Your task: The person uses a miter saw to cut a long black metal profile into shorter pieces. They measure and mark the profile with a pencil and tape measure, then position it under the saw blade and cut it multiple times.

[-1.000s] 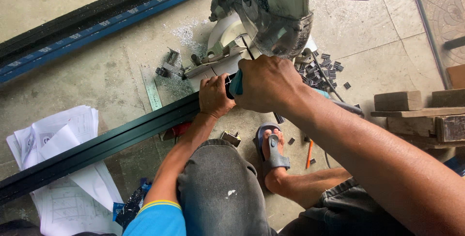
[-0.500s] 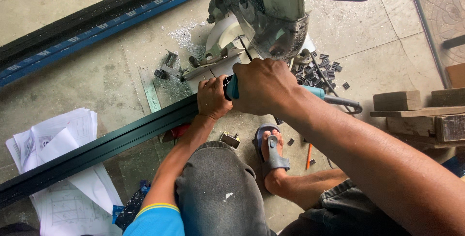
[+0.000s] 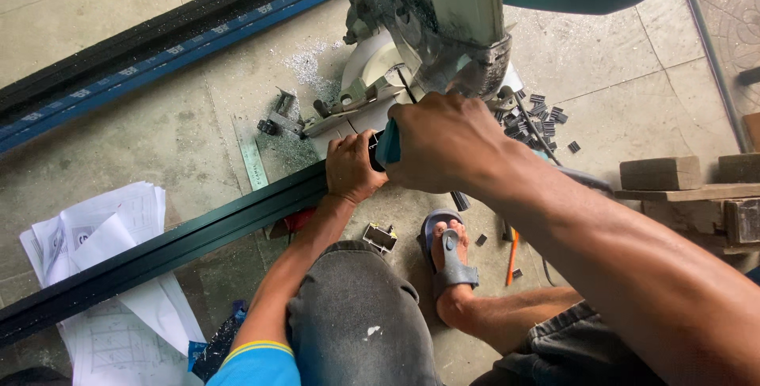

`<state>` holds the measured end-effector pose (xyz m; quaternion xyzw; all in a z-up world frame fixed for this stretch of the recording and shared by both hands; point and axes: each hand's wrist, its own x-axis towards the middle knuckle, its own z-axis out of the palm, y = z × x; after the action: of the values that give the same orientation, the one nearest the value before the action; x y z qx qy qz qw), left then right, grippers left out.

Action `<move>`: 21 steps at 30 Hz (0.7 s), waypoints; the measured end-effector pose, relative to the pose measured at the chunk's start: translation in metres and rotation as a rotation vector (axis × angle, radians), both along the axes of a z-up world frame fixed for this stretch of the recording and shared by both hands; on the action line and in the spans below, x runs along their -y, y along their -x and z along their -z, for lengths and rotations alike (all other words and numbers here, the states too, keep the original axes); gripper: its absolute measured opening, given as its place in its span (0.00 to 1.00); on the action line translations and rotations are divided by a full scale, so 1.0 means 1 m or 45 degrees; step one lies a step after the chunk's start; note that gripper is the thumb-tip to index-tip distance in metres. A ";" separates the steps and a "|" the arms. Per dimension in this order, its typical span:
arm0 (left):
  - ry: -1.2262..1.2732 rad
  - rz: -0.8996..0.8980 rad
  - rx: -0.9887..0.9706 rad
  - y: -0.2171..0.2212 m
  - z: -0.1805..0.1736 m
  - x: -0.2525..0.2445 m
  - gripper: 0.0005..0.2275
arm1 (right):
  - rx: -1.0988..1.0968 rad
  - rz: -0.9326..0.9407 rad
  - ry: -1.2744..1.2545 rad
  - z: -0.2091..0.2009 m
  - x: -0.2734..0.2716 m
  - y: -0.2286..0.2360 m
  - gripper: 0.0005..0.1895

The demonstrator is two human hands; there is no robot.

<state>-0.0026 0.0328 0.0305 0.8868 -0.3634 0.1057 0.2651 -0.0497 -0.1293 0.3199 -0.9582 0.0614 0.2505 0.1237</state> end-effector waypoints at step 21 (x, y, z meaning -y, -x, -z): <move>-0.042 0.004 0.010 -0.003 0.008 0.000 0.44 | -0.029 0.007 0.112 -0.070 0.000 -0.019 0.15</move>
<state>0.0000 0.0329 0.0222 0.8901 -0.3676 0.1027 0.2491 -0.0304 -0.1294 0.3895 -0.9597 0.0765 0.2579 0.0817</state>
